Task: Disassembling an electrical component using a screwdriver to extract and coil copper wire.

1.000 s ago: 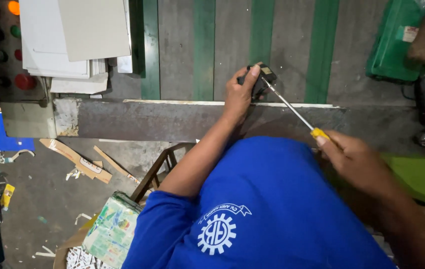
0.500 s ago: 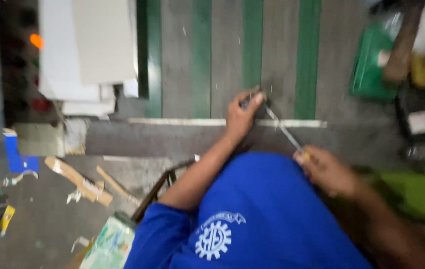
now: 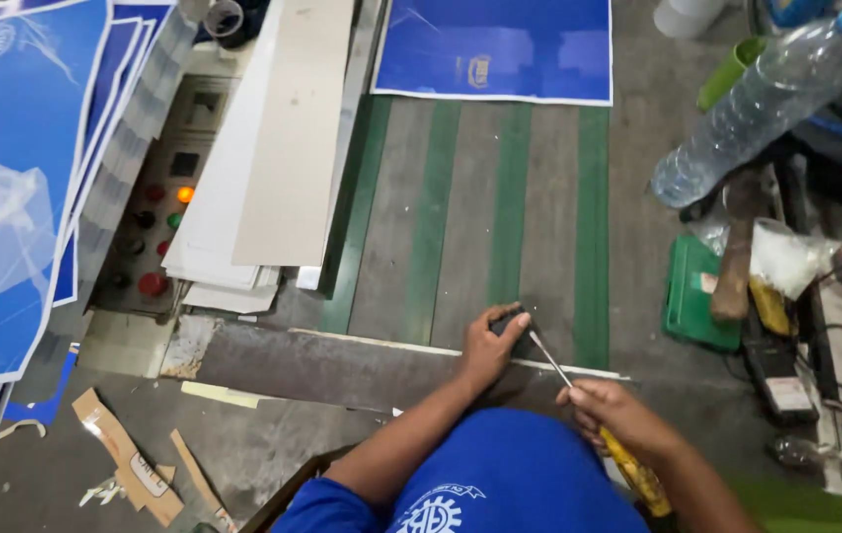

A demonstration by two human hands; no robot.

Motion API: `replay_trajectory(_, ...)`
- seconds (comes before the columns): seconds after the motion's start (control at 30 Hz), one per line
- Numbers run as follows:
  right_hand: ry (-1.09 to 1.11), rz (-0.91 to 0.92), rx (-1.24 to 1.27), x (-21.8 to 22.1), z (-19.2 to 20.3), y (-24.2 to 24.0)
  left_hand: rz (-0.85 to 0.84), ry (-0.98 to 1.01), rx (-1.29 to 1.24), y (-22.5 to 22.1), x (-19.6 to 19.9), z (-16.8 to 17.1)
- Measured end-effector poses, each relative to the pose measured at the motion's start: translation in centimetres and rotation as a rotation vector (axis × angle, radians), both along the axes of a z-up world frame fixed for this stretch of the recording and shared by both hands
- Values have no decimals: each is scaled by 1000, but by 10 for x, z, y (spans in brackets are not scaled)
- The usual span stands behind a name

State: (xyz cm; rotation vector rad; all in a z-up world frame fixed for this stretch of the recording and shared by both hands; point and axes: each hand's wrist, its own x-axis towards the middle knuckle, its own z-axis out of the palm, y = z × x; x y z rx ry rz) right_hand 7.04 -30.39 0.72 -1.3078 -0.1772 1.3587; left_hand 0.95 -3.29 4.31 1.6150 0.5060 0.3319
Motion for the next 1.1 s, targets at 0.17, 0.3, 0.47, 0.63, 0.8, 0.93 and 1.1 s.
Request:
replay_trajectory(0.17,-1779,-73,-408,-38,15,23,31,-27,-22,-3,-2,-11)
replay_trajectory(0.3,-171,-140,-204,-12,25,32,34,-55,-41,-3,1,-10)
replay_trajectory(0.47,-325,-84,-88,15,-34,14,42,-44,12,-4,0,-3)
replay_trajectory(0.63,-1847,-121,-465,-25,37,37,60,-21,38,-5,-2,1)
replay_trajectory(0.8,-76,-201,-267,5,17,33,23,-4,70,-7,-9,10)
replay_trajectory(0.93,-166,-152,-320,7,3,42,1,-47,126,-6,-6,-2)
replay_trajectory(1.1,-1601,-208,-491,-12,13,50,6,-68,120,-7,-7,0)
